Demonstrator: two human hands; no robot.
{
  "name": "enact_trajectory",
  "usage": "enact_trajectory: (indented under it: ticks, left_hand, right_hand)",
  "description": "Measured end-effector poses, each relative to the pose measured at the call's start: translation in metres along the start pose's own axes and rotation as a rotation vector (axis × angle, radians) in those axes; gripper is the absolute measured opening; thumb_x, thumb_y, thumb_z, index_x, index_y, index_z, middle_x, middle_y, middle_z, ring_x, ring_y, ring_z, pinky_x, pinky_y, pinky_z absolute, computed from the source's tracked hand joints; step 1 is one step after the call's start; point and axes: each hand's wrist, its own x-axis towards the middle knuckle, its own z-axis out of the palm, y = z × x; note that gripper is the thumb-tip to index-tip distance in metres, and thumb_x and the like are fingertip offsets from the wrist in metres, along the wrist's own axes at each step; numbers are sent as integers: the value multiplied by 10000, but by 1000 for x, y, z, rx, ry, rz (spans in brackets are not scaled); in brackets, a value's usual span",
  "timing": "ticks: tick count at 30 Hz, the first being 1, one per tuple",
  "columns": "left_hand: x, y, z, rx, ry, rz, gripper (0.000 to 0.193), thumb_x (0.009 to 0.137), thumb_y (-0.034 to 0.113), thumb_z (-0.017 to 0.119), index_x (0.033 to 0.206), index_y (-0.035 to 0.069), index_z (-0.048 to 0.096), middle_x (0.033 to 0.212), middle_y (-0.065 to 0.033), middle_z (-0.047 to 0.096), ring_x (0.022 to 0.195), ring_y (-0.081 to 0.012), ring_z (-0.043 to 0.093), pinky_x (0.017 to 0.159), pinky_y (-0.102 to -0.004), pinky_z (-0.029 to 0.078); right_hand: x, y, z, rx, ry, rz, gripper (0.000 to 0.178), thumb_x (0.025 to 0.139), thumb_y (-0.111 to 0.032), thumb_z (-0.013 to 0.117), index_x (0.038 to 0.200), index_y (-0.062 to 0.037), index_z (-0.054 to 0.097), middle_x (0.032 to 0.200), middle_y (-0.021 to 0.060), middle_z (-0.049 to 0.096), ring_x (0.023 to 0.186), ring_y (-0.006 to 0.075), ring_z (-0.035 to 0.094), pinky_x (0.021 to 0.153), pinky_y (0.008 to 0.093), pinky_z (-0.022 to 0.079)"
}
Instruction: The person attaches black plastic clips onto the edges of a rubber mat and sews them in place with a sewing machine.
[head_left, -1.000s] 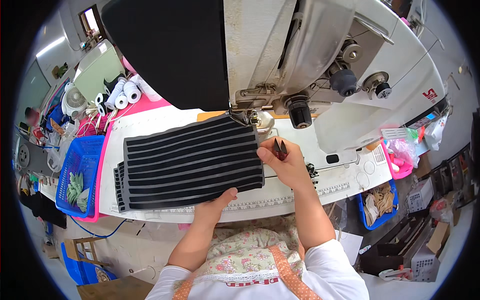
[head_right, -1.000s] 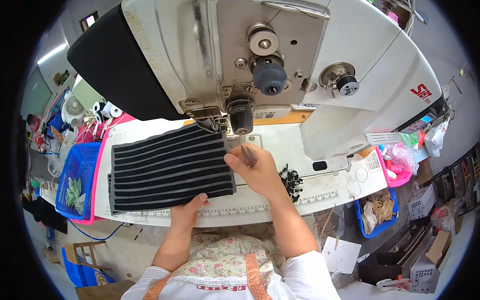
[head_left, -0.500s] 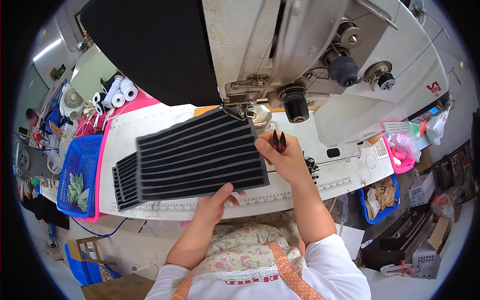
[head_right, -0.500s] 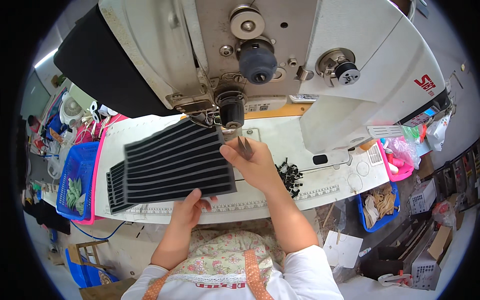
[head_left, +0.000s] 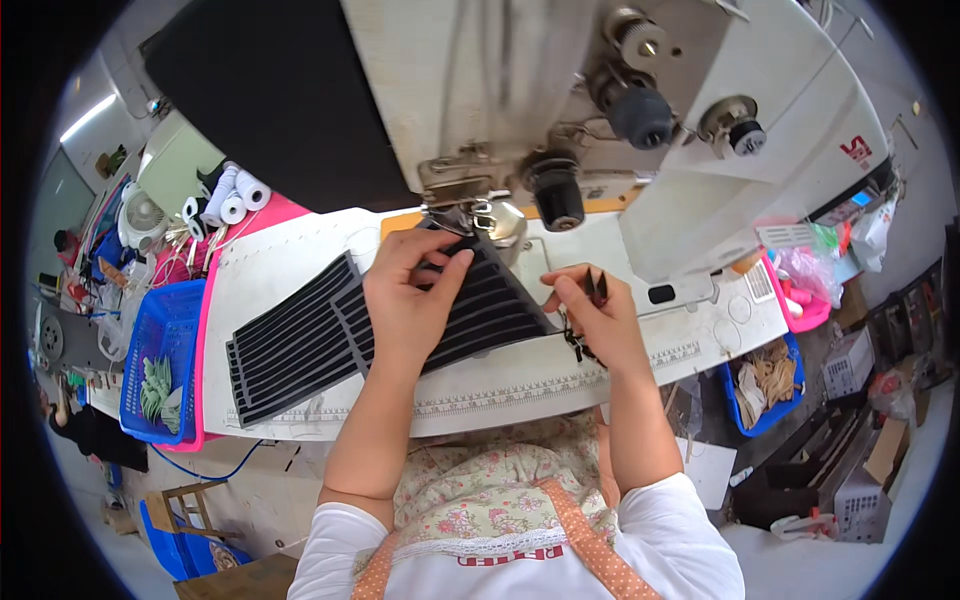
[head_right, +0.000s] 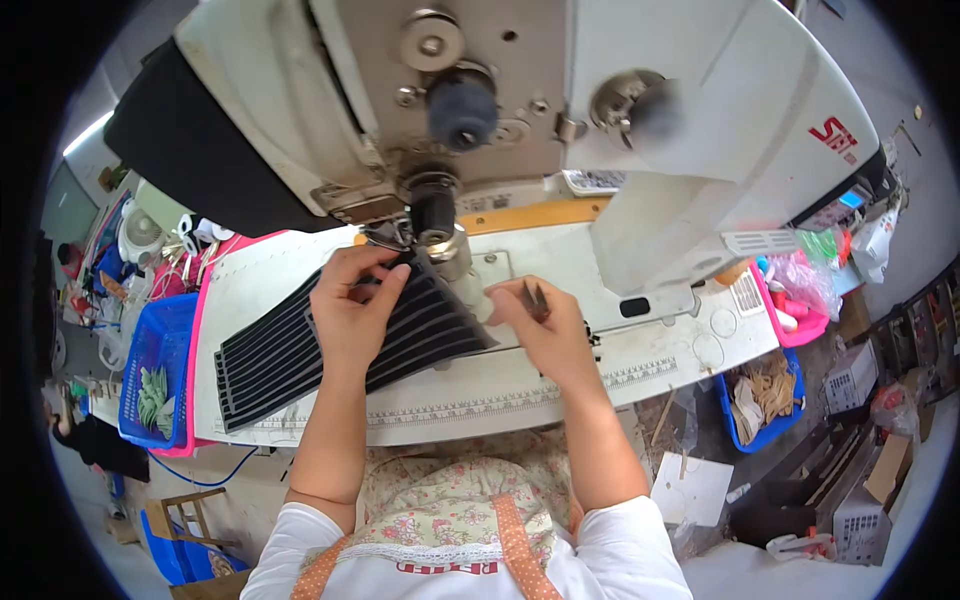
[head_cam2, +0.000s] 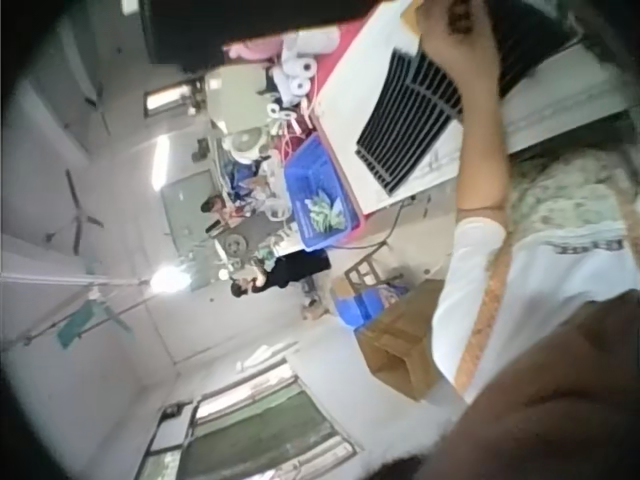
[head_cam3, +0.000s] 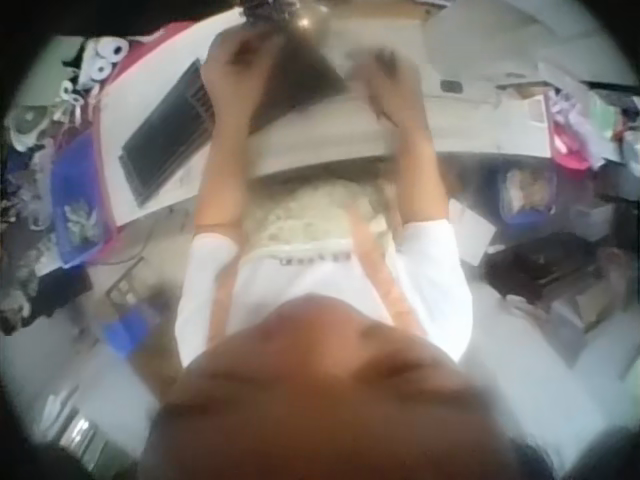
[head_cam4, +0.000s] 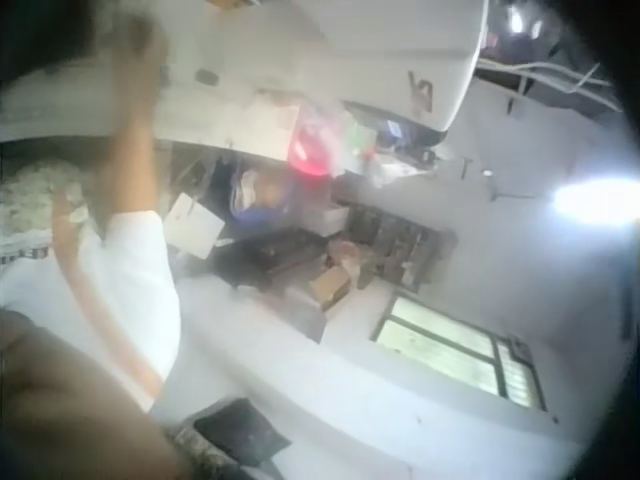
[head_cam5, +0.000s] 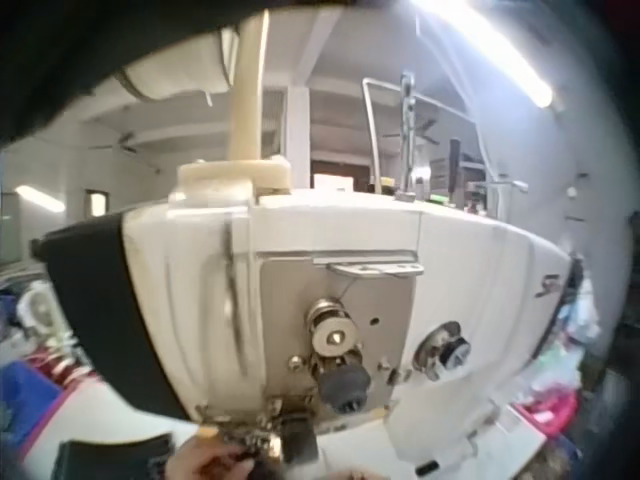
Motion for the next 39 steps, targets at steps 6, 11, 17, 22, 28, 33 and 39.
enact_trajectory:
  ticks: [6,11,17,22,28,33,39]
  left_hand:
    - [7,-3,4,-95,-41,-157,160,689,-42,649,825,19,589,796,-21,551,663,-68,460,555,-165,409]
    - [12,-9,4,-215,-96,-213,143,690,-32,655,789,29,572,752,-10,552,654,-59,442,565,-159,401]
    - [15,-15,5,-353,-124,-285,146,690,-33,656,774,35,558,742,-15,559,649,-54,433,569,-153,390]
    - [13,-15,4,-428,-83,-297,138,694,-34,650,771,35,558,739,-15,561,651,-53,432,572,-150,387]
    - [9,-18,5,-309,-85,-279,142,703,-36,648,787,29,554,711,-13,558,653,-61,438,581,-151,390]
    - [2,-26,8,-326,-78,-255,165,713,-49,634,833,22,545,784,-35,563,679,-73,450,614,-159,405]
    - [-9,-28,12,-654,28,-274,199,726,-56,617,891,18,535,902,-64,545,724,-88,470,634,-175,416]
  right_hand:
    - [-2,18,-56,-384,135,8,139,787,-123,582,855,-14,632,632,22,568,507,66,411,492,174,328]
    - [2,36,-57,-783,43,20,122,726,-100,614,830,-44,645,682,36,576,560,127,469,547,223,385]
    - [7,48,-43,-1191,-90,38,96,678,-80,627,771,-90,652,747,49,554,630,201,520,586,290,420]
    - [12,51,-40,-1227,-127,96,56,679,-80,622,731,-95,638,769,51,532,661,229,531,600,315,422]
    - [10,48,-45,-1166,-151,43,36,673,-76,623,709,-75,627,737,54,531,622,216,513,584,305,416]
    - [7,41,-50,-952,-87,-13,33,679,-43,615,710,-51,607,692,32,526,566,153,470,537,250,385]
    - [2,17,-47,-523,-28,-88,57,685,5,600,722,-34,582,654,2,526,521,73,392,495,187,324]
